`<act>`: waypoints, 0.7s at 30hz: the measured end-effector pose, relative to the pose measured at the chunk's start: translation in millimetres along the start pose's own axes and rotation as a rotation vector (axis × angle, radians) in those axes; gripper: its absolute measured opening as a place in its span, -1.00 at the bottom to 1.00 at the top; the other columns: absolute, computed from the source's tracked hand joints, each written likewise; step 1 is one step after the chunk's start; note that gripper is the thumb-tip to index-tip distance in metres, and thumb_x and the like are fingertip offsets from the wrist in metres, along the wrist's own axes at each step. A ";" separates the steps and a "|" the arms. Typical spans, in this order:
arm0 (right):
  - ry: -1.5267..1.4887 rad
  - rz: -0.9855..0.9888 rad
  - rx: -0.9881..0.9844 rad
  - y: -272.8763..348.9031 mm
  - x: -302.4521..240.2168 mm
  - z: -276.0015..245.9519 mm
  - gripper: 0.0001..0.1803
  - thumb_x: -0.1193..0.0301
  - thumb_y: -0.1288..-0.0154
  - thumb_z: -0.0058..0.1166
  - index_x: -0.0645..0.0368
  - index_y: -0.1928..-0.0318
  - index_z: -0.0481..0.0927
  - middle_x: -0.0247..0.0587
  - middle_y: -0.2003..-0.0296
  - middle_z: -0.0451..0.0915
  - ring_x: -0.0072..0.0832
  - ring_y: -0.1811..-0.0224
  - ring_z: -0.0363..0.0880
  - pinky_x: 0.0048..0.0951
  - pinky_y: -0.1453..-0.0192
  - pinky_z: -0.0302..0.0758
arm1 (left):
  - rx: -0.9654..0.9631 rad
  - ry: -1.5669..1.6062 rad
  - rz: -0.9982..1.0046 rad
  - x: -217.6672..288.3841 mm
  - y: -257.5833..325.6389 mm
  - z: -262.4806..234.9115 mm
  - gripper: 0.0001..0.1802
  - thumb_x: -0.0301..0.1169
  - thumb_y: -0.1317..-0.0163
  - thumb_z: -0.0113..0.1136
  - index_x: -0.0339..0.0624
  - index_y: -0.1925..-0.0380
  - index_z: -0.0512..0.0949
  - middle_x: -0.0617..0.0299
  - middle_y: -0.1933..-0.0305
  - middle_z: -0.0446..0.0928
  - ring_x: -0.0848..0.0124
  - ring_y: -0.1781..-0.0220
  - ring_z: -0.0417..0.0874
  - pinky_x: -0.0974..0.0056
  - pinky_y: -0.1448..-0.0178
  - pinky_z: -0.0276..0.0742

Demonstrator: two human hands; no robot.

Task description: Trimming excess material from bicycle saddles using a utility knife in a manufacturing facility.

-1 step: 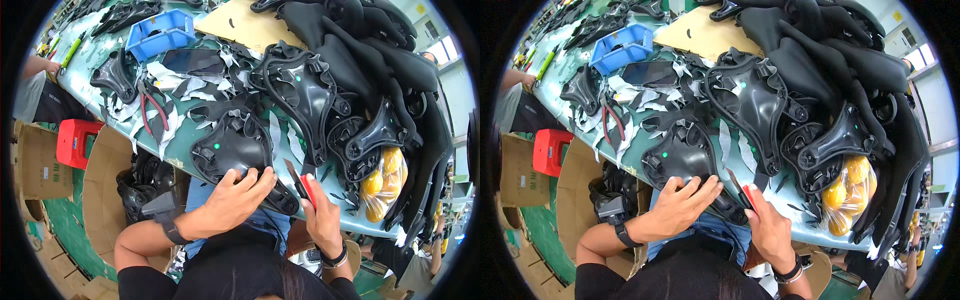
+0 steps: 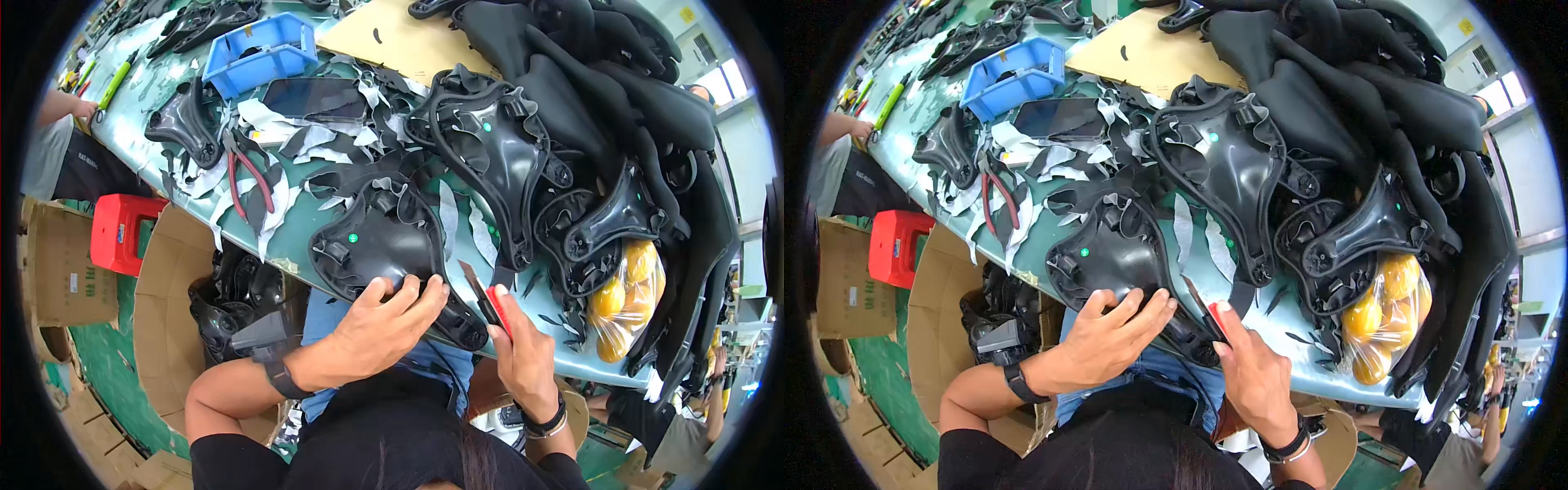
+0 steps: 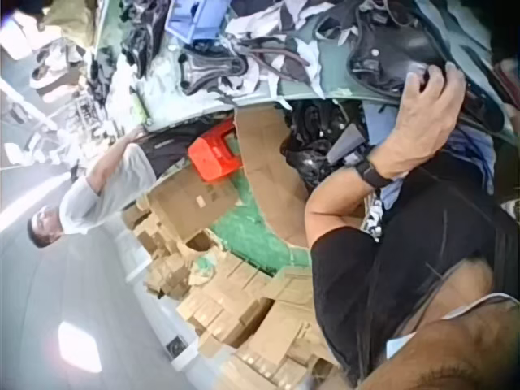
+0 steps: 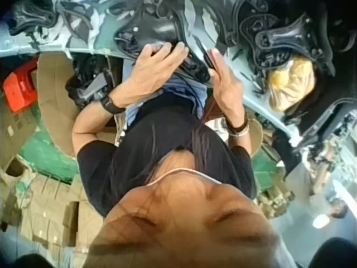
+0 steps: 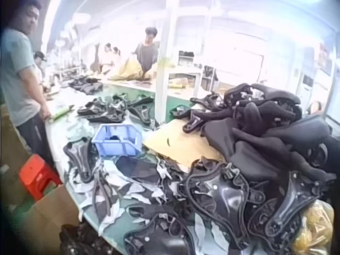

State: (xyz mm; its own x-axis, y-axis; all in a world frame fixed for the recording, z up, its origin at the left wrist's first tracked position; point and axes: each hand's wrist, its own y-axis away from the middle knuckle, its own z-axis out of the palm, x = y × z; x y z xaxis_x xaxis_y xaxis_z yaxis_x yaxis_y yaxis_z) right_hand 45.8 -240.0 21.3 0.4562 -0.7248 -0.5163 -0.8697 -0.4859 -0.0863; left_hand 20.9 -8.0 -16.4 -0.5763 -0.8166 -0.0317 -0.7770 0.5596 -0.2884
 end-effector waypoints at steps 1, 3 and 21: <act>0.036 -0.022 -0.002 -0.1 -0.6 2.0 -0.42 0.50 -0.25 0.11 0.07 -0.30 0.37 -0.14 0.46 0.51 -0.17 0.55 0.51 -0.19 0.53 0.41 | 0.038 0.012 0.015 -1.0 2.8 5.2 -0.52 -0.35 -0.14 0.03 -0.30 -0.06 0.54 0.11 -0.15 0.46 0.28 -0.10 0.46 0.22 0.07 0.31; 0.055 -0.031 -0.029 -3.3 -4.9 2.8 -0.42 0.48 -0.26 0.11 0.04 -0.31 0.36 -0.15 0.47 0.50 -0.17 0.54 0.52 -0.19 0.53 0.41 | 0.066 0.022 0.035 -3.3 2.7 7.7 -0.53 -0.34 -0.13 0.03 -0.32 -0.05 0.55 0.10 -0.14 0.46 0.28 -0.09 0.48 0.23 0.09 0.30; 0.292 0.046 -0.381 2.9 -22.2 -8.8 -0.29 0.53 -0.18 -0.02 -0.07 -0.39 0.26 -0.02 0.50 0.42 -0.11 0.62 0.52 -0.09 0.57 0.39 | -0.078 0.464 -0.145 -33.3 -40.0 -5.2 -0.84 -0.50 -0.02 0.22 -0.23 0.38 0.46 0.14 0.33 0.33 0.22 0.22 0.50 0.18 0.25 0.49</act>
State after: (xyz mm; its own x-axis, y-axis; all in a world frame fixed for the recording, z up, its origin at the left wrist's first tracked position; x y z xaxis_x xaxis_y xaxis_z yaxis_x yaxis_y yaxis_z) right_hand 34.8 -229.6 40.0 0.5002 -0.8300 -0.2468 -0.7840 -0.5551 0.2779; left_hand 69.9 -2.5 1.2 -0.4988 -0.7476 0.4386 -0.8642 0.4678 -0.1855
